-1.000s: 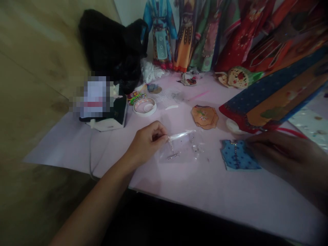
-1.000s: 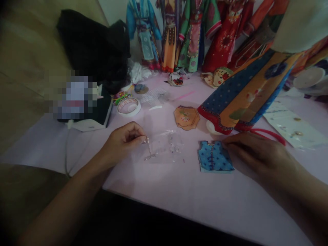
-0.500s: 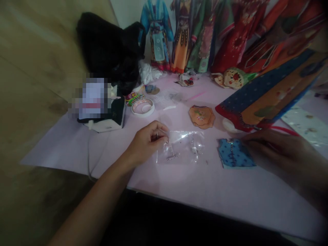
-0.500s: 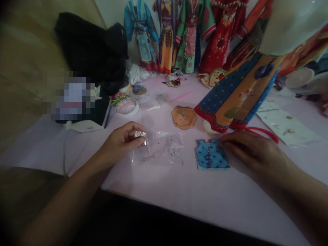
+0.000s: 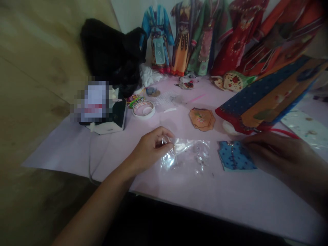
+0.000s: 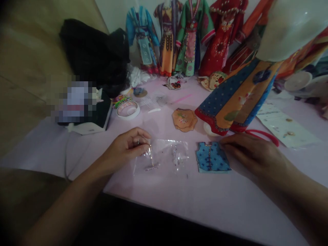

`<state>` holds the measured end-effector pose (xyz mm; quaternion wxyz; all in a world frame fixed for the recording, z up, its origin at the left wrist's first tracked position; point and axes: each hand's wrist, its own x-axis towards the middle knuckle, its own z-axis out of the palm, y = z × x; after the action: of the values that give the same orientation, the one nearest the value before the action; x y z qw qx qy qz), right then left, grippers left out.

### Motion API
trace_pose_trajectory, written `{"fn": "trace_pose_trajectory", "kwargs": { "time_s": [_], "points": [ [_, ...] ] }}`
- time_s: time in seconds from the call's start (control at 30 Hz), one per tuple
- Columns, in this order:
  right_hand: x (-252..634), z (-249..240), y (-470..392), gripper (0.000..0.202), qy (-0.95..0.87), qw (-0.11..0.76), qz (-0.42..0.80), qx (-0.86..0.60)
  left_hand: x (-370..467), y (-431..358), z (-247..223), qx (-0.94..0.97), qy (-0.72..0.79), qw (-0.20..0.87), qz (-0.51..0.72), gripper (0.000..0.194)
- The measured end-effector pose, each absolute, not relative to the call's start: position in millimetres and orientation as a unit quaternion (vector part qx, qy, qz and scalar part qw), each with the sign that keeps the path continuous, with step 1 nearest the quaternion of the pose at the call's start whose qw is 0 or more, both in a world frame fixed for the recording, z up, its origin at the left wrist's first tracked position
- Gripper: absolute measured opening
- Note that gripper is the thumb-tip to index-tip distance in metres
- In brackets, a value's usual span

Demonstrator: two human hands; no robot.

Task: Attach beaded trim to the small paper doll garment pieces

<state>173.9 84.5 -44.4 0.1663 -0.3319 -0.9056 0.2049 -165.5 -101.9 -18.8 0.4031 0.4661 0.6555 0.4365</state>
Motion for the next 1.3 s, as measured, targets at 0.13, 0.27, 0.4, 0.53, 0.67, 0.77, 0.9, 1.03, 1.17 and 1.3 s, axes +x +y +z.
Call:
{"fn": "trace_pose_trajectory", "kwargs": {
  "time_s": [0.13,0.27,0.4,0.53,0.67,0.77,0.9,1.03,1.17,1.3],
  "points": [
    [173,-45,81,0.026,-0.903,0.165,0.203,-0.34,-151,-105,-18,0.494,0.651,0.408,0.408,0.012],
    [166,-44,73,0.023,-0.887,0.19,0.205,-0.368,-144,-107,-18,0.509,0.652,0.408,0.386,0.01],
    [164,-43,71,0.02,-0.882,0.205,0.209,-0.369,-144,-106,-18,0.528,0.654,0.404,0.361,0.012],
    [168,-44,76,0.015,-0.897,0.179,0.208,-0.346,-144,-106,-15,0.541,0.653,0.404,0.341,0.015],
    [172,-47,80,0.016,-0.904,0.166,0.197,-0.341,-143,-107,-14,0.553,0.649,0.41,0.323,0.015],
    [172,-48,80,0.017,-0.906,0.166,0.191,-0.338,-144,-107,-14,0.552,0.649,0.414,0.321,0.014],
    [171,-44,80,0.02,-0.91,0.173,0.196,-0.321,-148,-106,-17,0.528,0.653,0.415,0.349,0.01],
    [170,-40,80,0.021,-0.914,0.177,0.203,-0.305,-152,-104,-20,0.483,0.652,0.428,0.398,0.011],
    [169,-38,80,0.024,-0.912,0.182,0.212,-0.301,-156,-101,-20,0.448,0.653,0.441,0.423,0.013],
    [168,-37,80,0.026,-0.914,0.178,0.212,-0.296,-159,-99,-18,0.455,0.653,0.416,0.439,0.013]
  ]
}}
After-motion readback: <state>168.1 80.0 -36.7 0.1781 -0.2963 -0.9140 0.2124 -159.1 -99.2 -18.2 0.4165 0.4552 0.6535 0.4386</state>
